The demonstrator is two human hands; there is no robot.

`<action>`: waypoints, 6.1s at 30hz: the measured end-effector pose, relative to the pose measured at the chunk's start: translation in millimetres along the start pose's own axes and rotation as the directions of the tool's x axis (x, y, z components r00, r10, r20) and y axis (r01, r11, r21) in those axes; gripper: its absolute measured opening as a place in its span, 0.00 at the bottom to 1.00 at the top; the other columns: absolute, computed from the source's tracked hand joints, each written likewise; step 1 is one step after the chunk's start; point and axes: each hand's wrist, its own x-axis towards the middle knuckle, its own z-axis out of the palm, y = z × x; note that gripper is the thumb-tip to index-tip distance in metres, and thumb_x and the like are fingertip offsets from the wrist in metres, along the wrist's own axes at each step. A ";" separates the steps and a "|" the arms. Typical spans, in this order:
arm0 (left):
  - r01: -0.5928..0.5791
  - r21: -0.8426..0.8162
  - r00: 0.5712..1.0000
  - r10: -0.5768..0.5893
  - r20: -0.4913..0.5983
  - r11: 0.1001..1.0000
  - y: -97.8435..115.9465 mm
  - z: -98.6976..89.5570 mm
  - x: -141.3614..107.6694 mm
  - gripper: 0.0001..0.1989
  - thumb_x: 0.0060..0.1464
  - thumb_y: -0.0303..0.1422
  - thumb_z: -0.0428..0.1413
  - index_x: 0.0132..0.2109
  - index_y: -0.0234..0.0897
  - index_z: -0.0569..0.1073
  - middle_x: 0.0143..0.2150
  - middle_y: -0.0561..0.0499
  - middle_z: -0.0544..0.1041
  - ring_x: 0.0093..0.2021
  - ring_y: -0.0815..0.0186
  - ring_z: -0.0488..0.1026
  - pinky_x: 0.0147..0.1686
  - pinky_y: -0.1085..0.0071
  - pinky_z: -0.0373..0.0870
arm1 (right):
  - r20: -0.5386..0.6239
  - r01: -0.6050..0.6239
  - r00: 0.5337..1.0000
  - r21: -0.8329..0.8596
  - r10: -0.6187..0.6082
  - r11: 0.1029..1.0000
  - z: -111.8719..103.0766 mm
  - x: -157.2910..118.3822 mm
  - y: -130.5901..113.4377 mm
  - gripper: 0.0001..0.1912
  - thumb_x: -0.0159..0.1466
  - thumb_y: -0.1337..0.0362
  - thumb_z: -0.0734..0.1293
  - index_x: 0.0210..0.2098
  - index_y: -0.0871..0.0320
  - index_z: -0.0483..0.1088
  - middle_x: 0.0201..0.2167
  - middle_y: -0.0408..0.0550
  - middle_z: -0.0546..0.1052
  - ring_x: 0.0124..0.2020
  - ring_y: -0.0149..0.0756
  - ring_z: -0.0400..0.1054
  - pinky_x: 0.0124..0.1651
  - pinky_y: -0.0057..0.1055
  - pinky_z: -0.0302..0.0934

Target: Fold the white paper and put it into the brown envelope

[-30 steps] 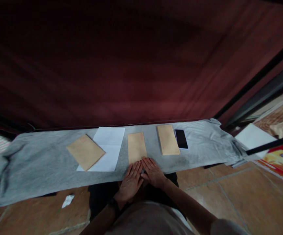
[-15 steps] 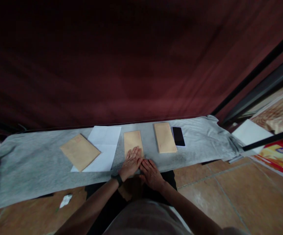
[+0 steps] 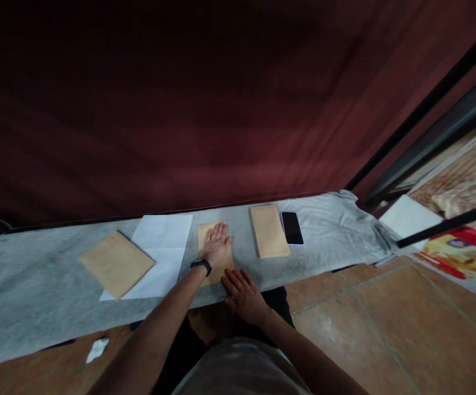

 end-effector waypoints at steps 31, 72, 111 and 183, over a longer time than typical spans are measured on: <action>-0.209 -0.061 0.971 0.214 0.110 0.976 8.4 -32.5 -164.3 0.37 0.64 0.46 0.49 0.72 0.29 0.51 0.74 0.38 0.51 0.75 0.56 0.43 0.72 0.56 0.41 | -0.016 -0.091 0.996 0.099 0.093 0.991 13.3 30.1 -17.9 0.28 0.75 0.59 0.50 0.71 0.62 0.52 0.69 0.55 0.61 0.71 0.42 0.51 0.71 0.47 0.47; -0.151 0.023 0.988 0.151 -0.011 0.988 -7.0 -40.7 -190.2 0.34 0.65 0.45 0.50 0.71 0.32 0.55 0.73 0.34 0.52 0.73 0.51 0.48 0.69 0.52 0.51 | -0.057 -0.103 0.994 -0.090 0.098 0.991 20.7 6.8 -26.1 0.32 0.73 0.54 0.58 0.68 0.68 0.56 0.69 0.60 0.60 0.71 0.47 0.51 0.71 0.46 0.48; -0.167 0.046 0.982 0.171 -0.078 0.985 -10.1 -34.2 -189.6 0.33 0.62 0.47 0.54 0.70 0.48 0.58 0.75 0.42 0.49 0.72 0.49 0.52 0.68 0.52 0.54 | 0.018 -0.281 0.959 -0.078 0.283 0.957 30.7 127.8 41.3 0.33 0.74 0.55 0.54 0.71 0.68 0.48 0.72 0.60 0.50 0.72 0.45 0.46 0.73 0.46 0.39; 0.072 0.005 0.995 -0.072 0.071 0.997 6.6 -24.3 -84.7 0.35 0.67 0.49 0.42 0.73 0.33 0.49 0.75 0.35 0.45 0.75 0.50 0.40 0.70 0.43 0.37 | 0.023 -0.019 0.999 -0.111 0.021 0.994 16.8 10.7 -11.5 0.32 0.70 0.56 0.62 0.69 0.62 0.56 0.69 0.56 0.61 0.70 0.49 0.50 0.71 0.51 0.41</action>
